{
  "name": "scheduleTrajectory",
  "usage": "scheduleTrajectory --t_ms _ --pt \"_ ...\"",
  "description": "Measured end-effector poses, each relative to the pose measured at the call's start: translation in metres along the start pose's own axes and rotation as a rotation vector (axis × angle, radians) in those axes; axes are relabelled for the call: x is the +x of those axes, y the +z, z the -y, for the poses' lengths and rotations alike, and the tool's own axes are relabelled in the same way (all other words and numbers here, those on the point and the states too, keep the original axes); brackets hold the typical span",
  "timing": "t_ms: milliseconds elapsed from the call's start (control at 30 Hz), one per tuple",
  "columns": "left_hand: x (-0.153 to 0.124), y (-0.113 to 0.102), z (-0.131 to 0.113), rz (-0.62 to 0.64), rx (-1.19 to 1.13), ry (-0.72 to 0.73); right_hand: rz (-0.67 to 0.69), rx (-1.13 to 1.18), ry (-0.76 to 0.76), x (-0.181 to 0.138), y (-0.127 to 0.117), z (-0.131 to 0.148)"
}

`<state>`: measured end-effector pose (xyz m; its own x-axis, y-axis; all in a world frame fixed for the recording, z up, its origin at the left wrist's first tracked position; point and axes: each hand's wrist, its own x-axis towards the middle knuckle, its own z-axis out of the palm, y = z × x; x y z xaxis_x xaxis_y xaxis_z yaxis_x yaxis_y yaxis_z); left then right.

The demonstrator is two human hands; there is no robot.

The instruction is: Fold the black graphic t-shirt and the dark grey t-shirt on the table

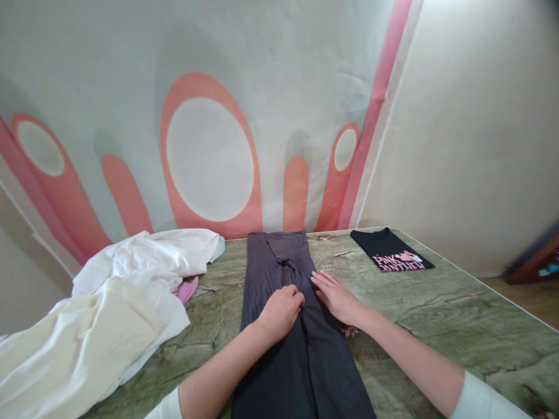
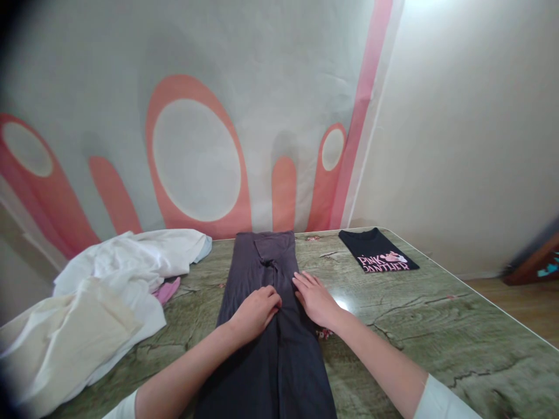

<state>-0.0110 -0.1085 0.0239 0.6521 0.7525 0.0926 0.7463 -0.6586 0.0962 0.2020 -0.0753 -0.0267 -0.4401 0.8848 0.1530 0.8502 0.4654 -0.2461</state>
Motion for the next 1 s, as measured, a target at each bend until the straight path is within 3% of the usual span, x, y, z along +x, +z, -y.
scheduleTrajectory --t_ms 367,633,767,1000 --pt "-0.004 -0.008 -0.001 -0.092 0.039 0.035 -0.033 0.010 0.040 -0.011 -0.001 -0.004" --pt "-0.009 0.000 0.004 -0.016 -0.018 0.013 -0.263 0.115 0.006 -0.016 -0.017 0.025" --pt "-0.002 -0.005 0.022 -0.014 -0.127 -0.003 -0.181 0.179 -0.025 -0.029 -0.028 0.059" --pt "0.056 -0.020 0.061 -0.089 0.119 -0.106 -0.037 0.122 -0.018 -0.043 -0.020 0.089"
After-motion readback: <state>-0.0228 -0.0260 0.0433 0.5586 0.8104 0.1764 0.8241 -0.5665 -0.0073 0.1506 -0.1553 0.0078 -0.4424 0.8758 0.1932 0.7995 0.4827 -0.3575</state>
